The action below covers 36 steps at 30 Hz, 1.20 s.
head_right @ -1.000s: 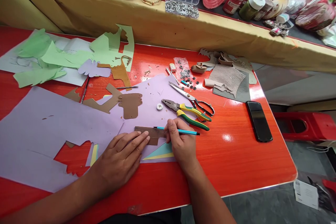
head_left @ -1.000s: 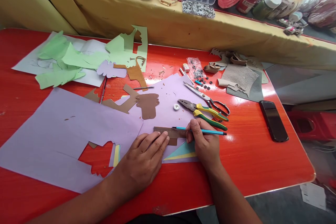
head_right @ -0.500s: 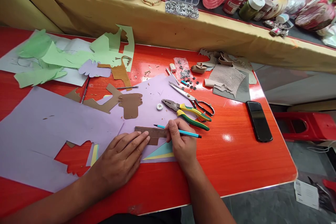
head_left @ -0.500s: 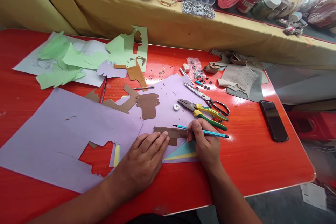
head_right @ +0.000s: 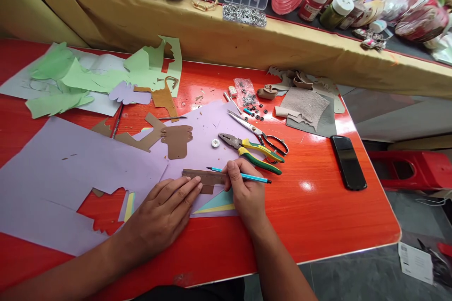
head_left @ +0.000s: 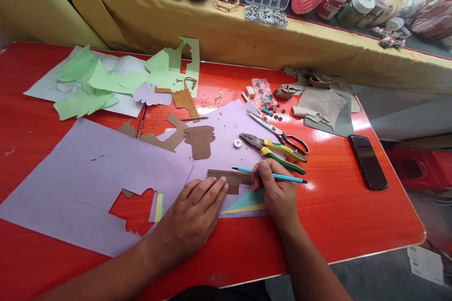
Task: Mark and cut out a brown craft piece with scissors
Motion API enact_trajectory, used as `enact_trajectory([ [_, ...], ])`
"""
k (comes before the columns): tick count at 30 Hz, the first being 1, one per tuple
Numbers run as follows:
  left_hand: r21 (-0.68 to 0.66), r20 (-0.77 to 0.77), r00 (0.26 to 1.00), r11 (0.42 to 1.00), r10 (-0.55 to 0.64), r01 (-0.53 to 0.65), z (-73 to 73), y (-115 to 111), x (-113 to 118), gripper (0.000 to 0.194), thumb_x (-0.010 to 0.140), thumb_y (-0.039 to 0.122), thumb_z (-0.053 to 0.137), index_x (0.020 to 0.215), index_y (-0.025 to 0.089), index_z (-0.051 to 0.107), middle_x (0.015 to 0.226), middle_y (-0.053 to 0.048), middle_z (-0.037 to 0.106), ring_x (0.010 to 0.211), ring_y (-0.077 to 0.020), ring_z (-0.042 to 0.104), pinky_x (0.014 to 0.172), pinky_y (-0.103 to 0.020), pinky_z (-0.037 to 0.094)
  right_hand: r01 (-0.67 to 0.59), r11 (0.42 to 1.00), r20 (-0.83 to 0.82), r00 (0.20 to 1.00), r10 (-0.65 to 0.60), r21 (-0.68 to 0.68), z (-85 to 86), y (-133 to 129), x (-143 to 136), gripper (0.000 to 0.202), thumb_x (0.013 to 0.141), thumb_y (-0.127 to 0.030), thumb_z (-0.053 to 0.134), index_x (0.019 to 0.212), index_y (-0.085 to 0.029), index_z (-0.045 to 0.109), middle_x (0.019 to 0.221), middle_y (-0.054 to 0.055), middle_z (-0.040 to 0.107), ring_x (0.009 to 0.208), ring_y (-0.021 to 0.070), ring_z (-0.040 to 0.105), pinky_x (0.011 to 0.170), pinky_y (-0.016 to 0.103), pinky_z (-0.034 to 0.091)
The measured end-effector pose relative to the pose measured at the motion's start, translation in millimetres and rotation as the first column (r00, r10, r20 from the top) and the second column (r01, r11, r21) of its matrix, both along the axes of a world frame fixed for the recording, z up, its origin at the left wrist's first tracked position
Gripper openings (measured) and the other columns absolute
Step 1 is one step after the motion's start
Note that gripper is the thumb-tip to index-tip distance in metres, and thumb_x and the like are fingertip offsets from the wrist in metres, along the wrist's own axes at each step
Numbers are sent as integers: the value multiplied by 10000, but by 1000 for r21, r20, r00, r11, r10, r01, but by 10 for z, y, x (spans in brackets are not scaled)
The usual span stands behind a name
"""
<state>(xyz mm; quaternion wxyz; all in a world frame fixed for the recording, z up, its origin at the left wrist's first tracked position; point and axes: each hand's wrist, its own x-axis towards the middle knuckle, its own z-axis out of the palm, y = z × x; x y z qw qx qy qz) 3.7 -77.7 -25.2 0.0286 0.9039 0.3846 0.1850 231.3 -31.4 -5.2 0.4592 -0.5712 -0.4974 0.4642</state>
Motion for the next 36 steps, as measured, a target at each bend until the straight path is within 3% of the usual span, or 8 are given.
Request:
enact_trajectory([
  [20,14,-17,1000,1000,8,-8,-36,-39,-1,467,1043,157,559,1497,84,638,1525,-137,696,1351,-312,613,1150,-485,451,-3,1000,28,1000,3,2,-19,-11,3,469,1076,-607,634,806,-229,688,562,-22,597,529,162,549,547,293,450],
  [36,23,3,1000,1000,4,-4,18,-2,16,456,1038,149,554,1476,69,651,1480,-149,722,1319,-311,626,1130,-478,458,-10,1000,45,999,9,16,-16,-17,5,466,1081,-596,628,806,-225,692,567,-22,593,531,162,544,549,295,448],
])
